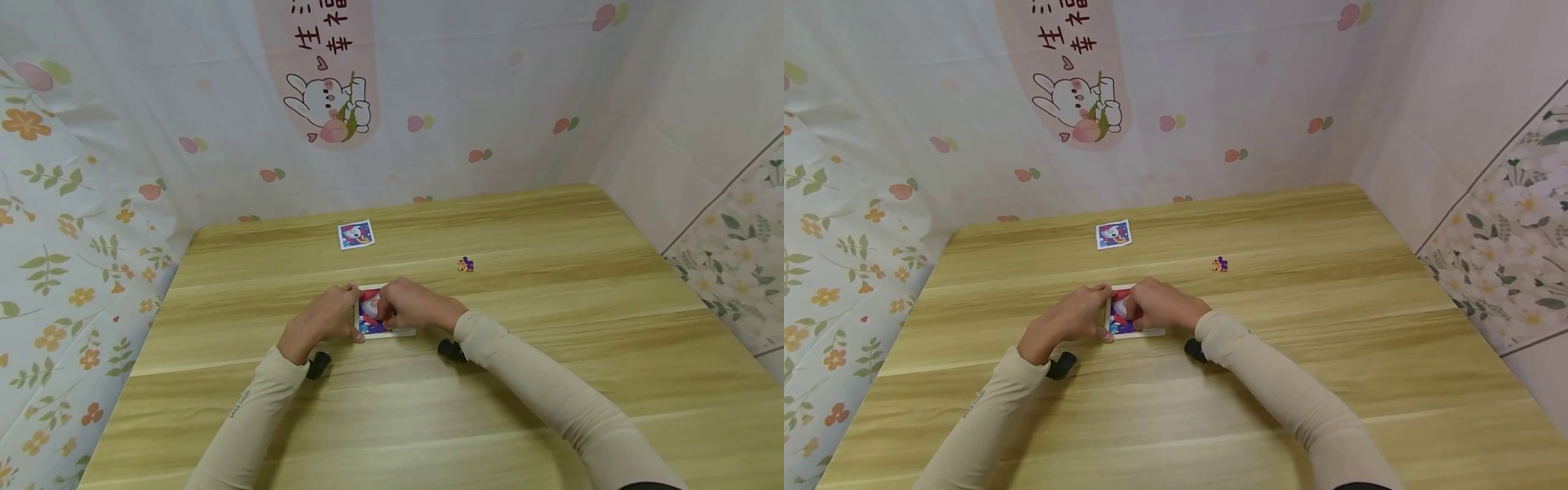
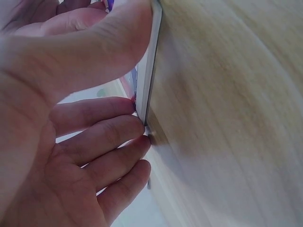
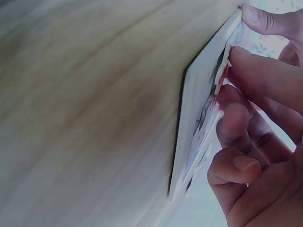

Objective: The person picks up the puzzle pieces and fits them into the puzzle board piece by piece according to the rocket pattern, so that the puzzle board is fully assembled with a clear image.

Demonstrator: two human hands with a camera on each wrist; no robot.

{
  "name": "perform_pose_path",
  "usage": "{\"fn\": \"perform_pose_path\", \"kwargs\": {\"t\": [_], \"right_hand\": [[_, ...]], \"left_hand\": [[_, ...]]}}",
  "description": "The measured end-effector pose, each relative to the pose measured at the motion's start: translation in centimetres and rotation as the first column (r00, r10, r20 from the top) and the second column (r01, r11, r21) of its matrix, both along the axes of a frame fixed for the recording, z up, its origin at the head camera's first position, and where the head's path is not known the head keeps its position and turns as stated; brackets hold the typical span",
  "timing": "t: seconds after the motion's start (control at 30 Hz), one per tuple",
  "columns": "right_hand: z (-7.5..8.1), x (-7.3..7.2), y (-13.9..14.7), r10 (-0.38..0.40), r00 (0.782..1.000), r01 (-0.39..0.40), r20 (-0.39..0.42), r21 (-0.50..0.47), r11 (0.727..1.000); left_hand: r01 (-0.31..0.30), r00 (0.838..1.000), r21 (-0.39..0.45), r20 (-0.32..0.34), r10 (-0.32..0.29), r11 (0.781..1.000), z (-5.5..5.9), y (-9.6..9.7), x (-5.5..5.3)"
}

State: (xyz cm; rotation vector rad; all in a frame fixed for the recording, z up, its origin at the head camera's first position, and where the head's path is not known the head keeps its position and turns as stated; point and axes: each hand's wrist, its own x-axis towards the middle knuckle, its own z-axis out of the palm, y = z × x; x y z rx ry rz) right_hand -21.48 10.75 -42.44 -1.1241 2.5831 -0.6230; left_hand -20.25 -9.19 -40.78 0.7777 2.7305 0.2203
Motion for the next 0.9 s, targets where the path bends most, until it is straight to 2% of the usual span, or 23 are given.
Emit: {"fn": "perform_pose_path", "kwargs": {"t": [0.4,0.63,0.77,0.9], "right_hand": [[0.34,0.23,0.14,0.032,0.999,-0.032,-0.002,0.062,0.998],[0.24,0.13,0.39,0.056,0.998,-0.056,-0.003,0.054,0.997],[0.08,0.02,0.50,0.082,0.996,-0.081,-0.029,0.041,0.996],[-0.06,0.09,0.40,0.076,0.995,-0.073,-0.061,0.048,0.996]], "left_hand": [[0.015,1.000,0.007,-0.006,-0.015,1.000,0.01,-0.15,0.06],[0.009,1.000,0.009,0.011,-0.009,1.000,-0.01,-0.09,-0.01],[0.007,1.000,0.009,0.012,-0.007,1.000,0.05,-0.08,0.01],[0.004,1.000,0.006,0.011,-0.005,1.000,0.09,0.07,0.04]]}}
